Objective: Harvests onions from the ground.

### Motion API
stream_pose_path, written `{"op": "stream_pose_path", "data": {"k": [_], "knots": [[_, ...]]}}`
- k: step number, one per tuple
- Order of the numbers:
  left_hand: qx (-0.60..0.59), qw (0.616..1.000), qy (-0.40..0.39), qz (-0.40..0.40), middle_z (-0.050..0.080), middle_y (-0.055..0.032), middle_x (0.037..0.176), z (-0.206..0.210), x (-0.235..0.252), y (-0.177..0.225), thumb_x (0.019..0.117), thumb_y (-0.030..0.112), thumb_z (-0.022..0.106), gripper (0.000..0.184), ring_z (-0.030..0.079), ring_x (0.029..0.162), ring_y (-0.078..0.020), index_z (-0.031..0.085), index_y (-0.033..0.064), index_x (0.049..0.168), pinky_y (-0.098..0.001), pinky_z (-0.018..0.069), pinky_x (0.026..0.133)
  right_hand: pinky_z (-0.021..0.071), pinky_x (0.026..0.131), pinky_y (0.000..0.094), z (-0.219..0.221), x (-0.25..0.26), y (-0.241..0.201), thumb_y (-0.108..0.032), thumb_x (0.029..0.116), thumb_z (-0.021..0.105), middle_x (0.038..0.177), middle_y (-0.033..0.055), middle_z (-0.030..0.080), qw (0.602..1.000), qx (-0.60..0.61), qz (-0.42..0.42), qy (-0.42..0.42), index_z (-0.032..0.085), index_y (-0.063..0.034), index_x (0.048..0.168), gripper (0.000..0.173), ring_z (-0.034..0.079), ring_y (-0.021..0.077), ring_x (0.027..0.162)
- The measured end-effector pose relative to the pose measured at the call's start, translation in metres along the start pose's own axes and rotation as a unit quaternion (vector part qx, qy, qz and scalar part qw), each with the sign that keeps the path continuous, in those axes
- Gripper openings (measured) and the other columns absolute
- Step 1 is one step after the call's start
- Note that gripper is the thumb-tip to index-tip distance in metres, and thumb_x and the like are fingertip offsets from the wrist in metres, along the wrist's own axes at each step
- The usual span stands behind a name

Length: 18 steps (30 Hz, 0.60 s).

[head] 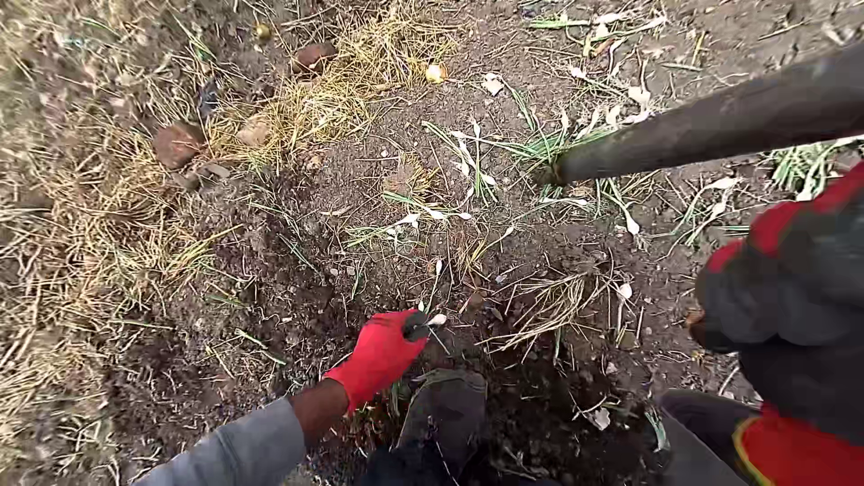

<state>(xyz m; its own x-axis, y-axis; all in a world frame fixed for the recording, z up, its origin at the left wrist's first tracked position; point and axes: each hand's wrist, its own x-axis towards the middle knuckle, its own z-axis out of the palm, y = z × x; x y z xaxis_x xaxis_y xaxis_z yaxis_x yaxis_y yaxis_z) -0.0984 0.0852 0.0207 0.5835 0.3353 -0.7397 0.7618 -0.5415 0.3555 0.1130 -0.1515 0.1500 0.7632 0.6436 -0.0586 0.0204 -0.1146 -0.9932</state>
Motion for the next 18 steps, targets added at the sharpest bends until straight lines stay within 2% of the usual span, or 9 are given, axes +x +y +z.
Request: {"op": "stream_pose_path", "data": {"k": [2, 4, 6, 9, 10, 12, 14, 16, 18], "knots": [[0.018, 0.997, 0.071, 0.016, 0.075, -0.0095, 0.108, -0.018, 0.009, -0.011, 0.0995, 0.032, 0.067, 0.026, 0.071, 0.105, -0.0273, 0.075, 0.0153, 0.118, -0.0555, 0.0547, 0.096, 0.0472, 0.040, 0.0337, 0.086, 0.016, 0.095, -0.037, 0.1042, 0.057, 0.068, 0.0013, 0.059, 0.982, -0.111, 0.119, 0.097, 0.063, -0.0151, 0.111, 0.023, 0.055, 0.0142, 0.049], [0.055, 0.992, 0.105, 0.049, 0.073, -0.0138, 0.112, -0.025, 0.020, -0.009, 0.0998, 0.029, 0.066, 0.027, 0.070, 0.107, -0.0322, 0.075, 0.0142, 0.120, -0.0591, 0.0540, 0.094, 0.0500, 0.053, 0.0528, 0.111, 0.016, 0.154, -0.045, 0.1051, 0.053, 0.081, 0.0139, 0.062, 0.964, -0.143, 0.220, 0.035, 0.061, -0.0100, 0.124, 0.041, 0.060, 0.0288, 0.062], [0.080, 0.988, 0.099, 0.090, 0.072, -0.0155, 0.117, -0.019, 0.027, -0.004, 0.0997, 0.028, 0.066, 0.028, 0.069, 0.109, -0.0338, 0.074, 0.0152, 0.123, -0.0584, 0.0543, 0.095, 0.0487, 0.048, 0.0453, 0.089, 0.021, 0.131, -0.046, 0.1077, 0.046, 0.073, 0.0109, 0.058, 0.960, -0.130, 0.247, -0.004, 0.061, -0.0105, 0.121, 0.041, 0.055, 0.0238, 0.054], [0.087, 0.988, 0.055, 0.112, 0.071, -0.0135, 0.116, 0.000, 0.027, -0.009, 0.1002, 0.028, 0.065, 0.026, 0.069, 0.107, -0.0309, 0.075, 0.0172, 0.122, -0.0541, 0.0553, 0.094, 0.0387, 0.035, 0.0200, 0.037, 0.012, 0.052, -0.030, 0.1104, 0.034, 0.054, -0.0052, 0.042, 0.993, -0.019, 0.110, 0.027, 0.065, -0.0114, 0.103, 0.037, 0.039, 0.0042, 0.037], [0.085, 0.989, 0.049, 0.110, 0.071, -0.0144, 0.117, -0.001, 0.030, -0.008, 0.1000, 0.027, 0.066, 0.027, 0.069, 0.109, -0.0316, 0.075, 0.0161, 0.123, -0.0544, 0.0544, 0.096, 0.0355, 0.039, 0.0150, 0.027, 0.009, 0.030, -0.012, 0.1006, 0.038, 0.051, -0.0072, 0.042, 0.996, -0.028, 0.060, 0.065, 0.061, -0.0106, 0.081, 0.030, 0.039, 0.0005, 0.040], [0.098, 0.986, 0.068, 0.113, 0.072, -0.0154, 0.119, -0.015, 0.032, -0.002, 0.0996, 0.029, 0.068, 0.028, 0.069, 0.111, -0.0334, 0.075, 0.0166, 0.123, -0.0563, 0.0538, 0.097, 0.0397, 0.040, 0.0131, 0.029, 0.007, 0.018, 0.004, 0.0909, 0.048, 0.050, -0.0069, 0.050, 0.994, 0.006, 0.021, 0.111, 0.056, -0.0096, 0.069, 0.027, 0.045, -0.0010, 0.041], [0.134, 0.972, 0.128, 0.142, 0.073, -0.0142, 0.112, -0.040, 0.041, 0.013, 0.0969, 0.030, 0.069, 0.025, 0.071, 0.103, -0.0331, 0.077, 0.0178, 0.117, -0.0572, 0.0566, 0.089, 0.0468, 0.039, 0.0249, 0.061, 0.019, 0.059, -0.014, 0.1006, 0.053, 0.062, -0.0009, 0.051, 0.994, -0.065, 0.048, 0.075, 0.056, -0.0109, 0.098, 0.005, 0.050, 0.0083, 0.045], [0.195, 0.959, 0.139, 0.153, 0.072, -0.0143, 0.108, -0.061, 0.055, 0.046, 0.0950, 0.032, 0.069, 0.022, 0.071, 0.099, -0.0346, 0.077, 0.0159, 0.108, -0.0600, 0.0565, 0.082, 0.0541, 0.058, 0.0528, 0.110, 0.015, 0.130, -0.038, 0.1046, 0.054, 0.088, 0.0139, 0.064, 0.967, -0.194, 0.164, 0.021, 0.058, -0.0105, 0.131, 0.038, 0.064, 0.0287, 0.069], [0.269, 0.948, 0.083, 0.149, 0.070, -0.0145, 0.108, -0.045, 0.074, 0.076, 0.0926, 0.029, 0.068, 0.021, 0.070, 0.097, -0.0352, 0.075, 0.0134, 0.105, -0.0593, 0.0563, 0.077, 0.0545, 0.074, 0.0624, 0.126, 0.004, 0.171, -0.043, 0.1035, 0.056, 0.102, 0.0191, 0.068, 0.946, -0.205, 0.251, -0.006, 0.059, -0.0089, 0.135, 0.047, 0.068, 0.0353, 0.087]]}}
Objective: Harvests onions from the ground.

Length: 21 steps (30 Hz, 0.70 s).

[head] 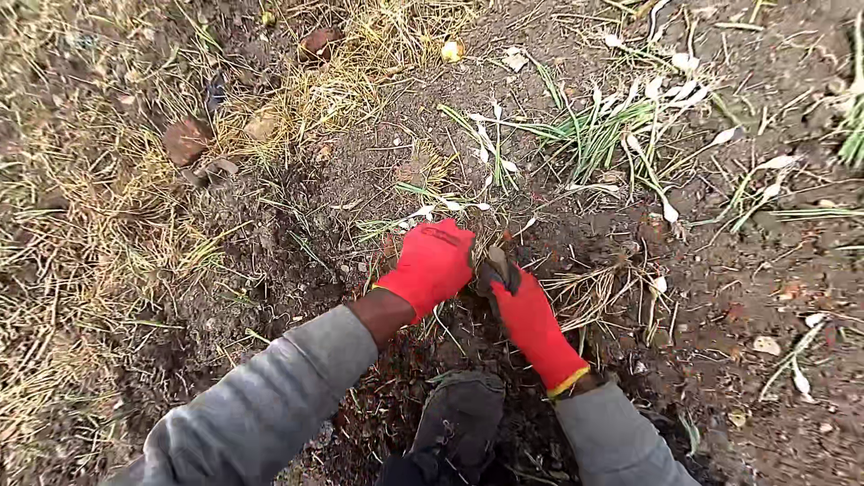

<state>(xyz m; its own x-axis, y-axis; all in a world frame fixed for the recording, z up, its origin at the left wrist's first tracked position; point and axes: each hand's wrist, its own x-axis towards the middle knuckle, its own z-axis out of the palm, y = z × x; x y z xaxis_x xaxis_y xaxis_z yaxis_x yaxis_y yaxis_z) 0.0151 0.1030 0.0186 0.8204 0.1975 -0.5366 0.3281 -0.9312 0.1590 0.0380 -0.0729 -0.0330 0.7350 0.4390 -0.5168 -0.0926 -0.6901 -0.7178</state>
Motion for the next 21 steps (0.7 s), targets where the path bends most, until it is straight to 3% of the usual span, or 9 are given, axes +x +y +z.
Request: {"op": "stream_pose_path", "data": {"k": [3, 5, 6, 9, 11, 13, 15, 17, 21], "knots": [[0.007, 0.986, -0.154, 0.059, 0.069, -0.0185, 0.115, 0.065, 0.025, 0.035, 0.0923, 0.013, 0.071, 0.022, 0.068, 0.103, -0.0376, 0.072, 0.0034, 0.112, -0.0594, 0.0571, 0.082, 0.0577, 0.069, 0.0403, -0.051, -0.034, -0.009, -0.033, 0.1018, 0.052, 0.091, 0.0059, 0.067, 0.993, 0.094, 0.011, 0.072, 0.063, -0.0044, 0.128, 0.041, 0.066, 0.0147, 0.075], [-0.039, 0.982, -0.171, 0.068, 0.066, -0.0183, 0.125, 0.087, 0.025, 0.031, 0.0947, 0.019, 0.070, 0.032, 0.067, 0.110, -0.0372, 0.068, 0.0048, 0.124, -0.0593, 0.0558, 0.089, 0.0551, 0.054, 0.0281, -0.090, -0.062, -0.015, -0.027, 0.1014, 0.050, 0.077, -0.0049, 0.061, 0.977, 0.169, -0.006, 0.132, 0.060, -0.0043, 0.121, 0.032, 0.059, 0.0042, 0.060], [-0.070, 0.986, -0.139, 0.064, 0.067, -0.0168, 0.125, 0.082, 0.021, 0.023, 0.0973, 0.026, 0.068, 0.033, 0.067, 0.111, -0.0360, 0.068, 0.0084, 0.125, -0.0591, 0.0559, 0.090, 0.0552, 0.055, 0.0261, -0.104, -0.070, -0.015, -0.025, 0.1014, 0.050, 0.078, -0.0057, 0.060, 0.978, 0.155, -0.009, 0.136, 0.057, -0.0017, 0.122, 0.031, 0.059, 0.0018, 0.061], [-0.129, 0.990, 0.038, 0.029, 0.068, -0.0197, 0.121, 0.037, 0.013, -0.014, 0.1003, 0.032, 0.067, 0.032, 0.068, 0.108, -0.0387, 0.072, 0.0107, 0.124, -0.0604, 0.0556, 0.089, 0.0570, 0.082, 0.0357, -0.098, -0.056, 0.022, -0.036, 0.0941, 0.056, 0.104, 0.0115, 0.071, 0.992, 0.014, -0.027, 0.120, 0.060, 0.0055, 0.130, 0.055, 0.068, 0.0108, 0.090], [-0.098, 0.987, 0.125, -0.026, 0.064, -0.0214, 0.128, 0.019, 0.035, -0.038, 0.0943, 0.037, 0.073, 0.045, 0.065, 0.115, -0.0402, 0.068, 0.0147, 0.133, -0.0597, 0.0548, 0.091, 0.0562, 0.086, 0.0403, -0.085, -0.039, 0.040, -0.042, 0.0925, 0.055, 0.105, 0.0145, 0.072, 0.993, -0.027, -0.032, 0.112, 0.062, 0.0047, 0.128, 0.059, 0.069, 0.0151, 0.095], [-0.066, 0.991, 0.096, -0.061, 0.053, -0.0274, 0.143, 0.015, 0.066, -0.051, 0.0890, 0.041, 0.077, 0.061, 0.059, 0.123, -0.0470, 0.060, 0.0191, 0.144, -0.0625, 0.0537, 0.091, 0.0559, 0.083, 0.0393, -0.080, -0.031, 0.034, -0.042, 0.0922, 0.054, 0.101, 0.0125, 0.071, 0.993, -0.025, -0.011, 0.112, 0.064, 0.0033, 0.125, 0.057, 0.068, 0.0138, 0.092], [-0.061, 0.995, 0.038, -0.065, 0.052, -0.0306, 0.140, 0.020, 0.089, -0.051, 0.0893, 0.033, 0.077, 0.053, 0.058, 0.120, -0.0509, 0.063, 0.0181, 0.138, -0.0642, 0.0562, 0.086, 0.0557, 0.082, 0.0389, -0.080, -0.028, 0.024, -0.041, 0.0927, 0.054, 0.100, 0.0117, 0.071, 0.993, -0.024, 0.018, 0.112, 0.064, 0.0030, 0.125, 0.055, 0.068, 0.0133, 0.089], [-0.099, 0.993, 0.028, -0.050, 0.058, -0.0271, 0.135, 0.014, 0.102, -0.055, 0.0962, 0.025, 0.070, 0.036, 0.063, 0.117, -0.0460, 0.068, 0.0133, 0.130, -0.0621, 0.0556, 0.092, 0.0556, 0.086, 0.0447, -0.083, -0.019, 0.017, -0.040, 0.0936, 0.055, 0.105, 0.0154, 0.071, 0.994, -0.037, 0.034, 0.095, 0.062, 0.0035, 0.130, 0.057, 0.069, 0.0192, 0.095], [-0.175, 0.972, 0.159, 0.003, 0.069, -0.0218, 0.112, -0.037, 0.086, -0.060, 0.0980, 0.017, 0.066, 0.021, 0.069, 0.104, -0.0378, 0.074, 0.0062, 0.114, -0.0570, 0.0565, 0.089, 0.0543, 0.090, 0.0472, -0.094, -0.004, 0.016, -0.040, 0.0938, 0.054, 0.110, 0.0173, 0.071, 0.994, -0.063, 0.071, 0.062, 0.061, 0.0035, 0.132, 0.058, 0.068, 0.0229, 0.101]]}}
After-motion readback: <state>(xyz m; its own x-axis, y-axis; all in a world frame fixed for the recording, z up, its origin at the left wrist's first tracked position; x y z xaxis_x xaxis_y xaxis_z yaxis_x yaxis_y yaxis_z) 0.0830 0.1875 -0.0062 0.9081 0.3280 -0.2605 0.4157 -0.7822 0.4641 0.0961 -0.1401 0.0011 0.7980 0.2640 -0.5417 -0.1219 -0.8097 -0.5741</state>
